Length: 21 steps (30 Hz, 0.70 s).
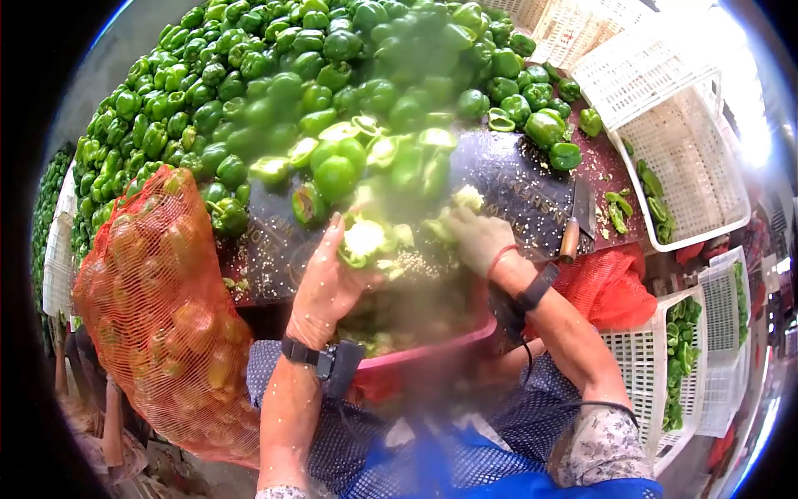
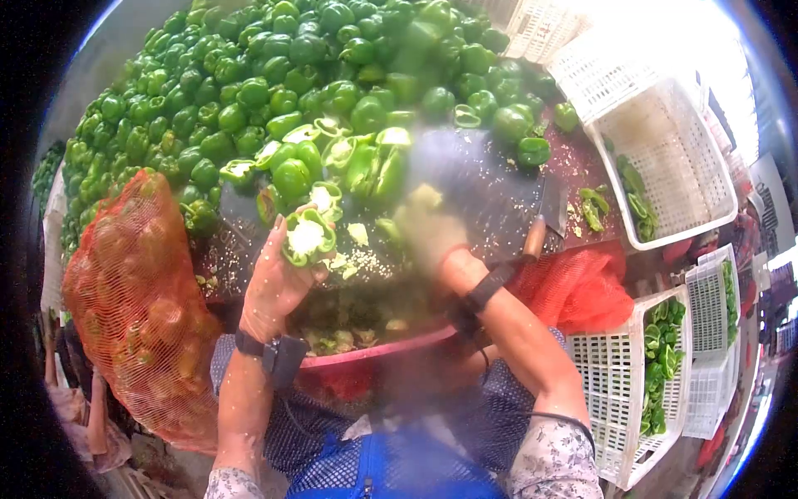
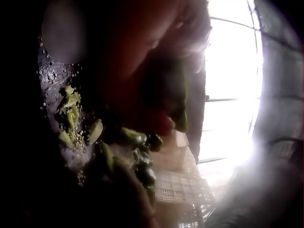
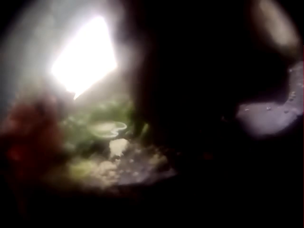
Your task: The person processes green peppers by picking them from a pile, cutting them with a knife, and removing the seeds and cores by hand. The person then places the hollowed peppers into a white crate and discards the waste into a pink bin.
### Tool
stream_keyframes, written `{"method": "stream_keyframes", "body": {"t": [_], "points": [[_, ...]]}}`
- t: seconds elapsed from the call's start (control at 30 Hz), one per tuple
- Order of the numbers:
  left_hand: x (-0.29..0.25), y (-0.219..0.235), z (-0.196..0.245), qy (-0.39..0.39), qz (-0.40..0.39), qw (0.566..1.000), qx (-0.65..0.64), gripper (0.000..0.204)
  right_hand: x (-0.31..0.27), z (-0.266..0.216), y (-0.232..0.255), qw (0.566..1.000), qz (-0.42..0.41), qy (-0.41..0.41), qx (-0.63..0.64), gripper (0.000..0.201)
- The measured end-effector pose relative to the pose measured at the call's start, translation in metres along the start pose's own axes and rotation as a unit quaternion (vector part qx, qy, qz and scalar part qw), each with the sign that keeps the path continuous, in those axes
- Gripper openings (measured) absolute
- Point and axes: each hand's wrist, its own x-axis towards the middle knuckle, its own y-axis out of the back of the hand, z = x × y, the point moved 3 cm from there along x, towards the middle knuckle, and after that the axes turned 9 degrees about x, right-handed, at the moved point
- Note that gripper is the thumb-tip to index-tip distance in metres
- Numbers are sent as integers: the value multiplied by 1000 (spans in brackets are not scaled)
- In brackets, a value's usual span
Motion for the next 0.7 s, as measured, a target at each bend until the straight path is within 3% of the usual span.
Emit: {"method": "stream_keyframes", "body": {"t": [0.13,0.17,0.23,0.27,0.33,0.47,0.53,0.57,0.6,0.63,0.67,0.7], "points": [[5,-3,0,-11,6,1000,11,45,15,13,0,986,-70,2,152,22],[5,-3,0,-15,10,1000,13,45,13,17,3,967,-68,26,243,17],[4,-1,0,-20,5,1000,4,46,6,-1,30,948,-39,155,274,18],[3,1,1,-22,5,1000,2,46,-4,-14,46,942,-10,257,216,24],[-1,-2,3,-17,10,1000,-6,46,-14,-24,53,925,20,356,133,32],[-3,-2,1,-13,8,1000,-1,47,-22,-23,47,913,76,380,128,38],[-1,4,-2,-7,-43,999,-22,43,-25,-23,47,897,120,397,152,37],[-1,6,-3,-3,-68,997,-33,41,-26,-22,46,892,135,403,156,36],[0,4,-3,-6,-82,995,-51,41,-21,-18,47,908,68,356,213,35],[1,2,-3,-8,-94,993,-70,41,-17,-15,50,916,10,299,267,34],[1,2,-3,-11,-101,991,-88,40,-7,-7,56,904,-134,181,364,33],[1,5,-4,-18,-92,993,-77,40,-3,-3,51,909,-134,123,374,32]]}}
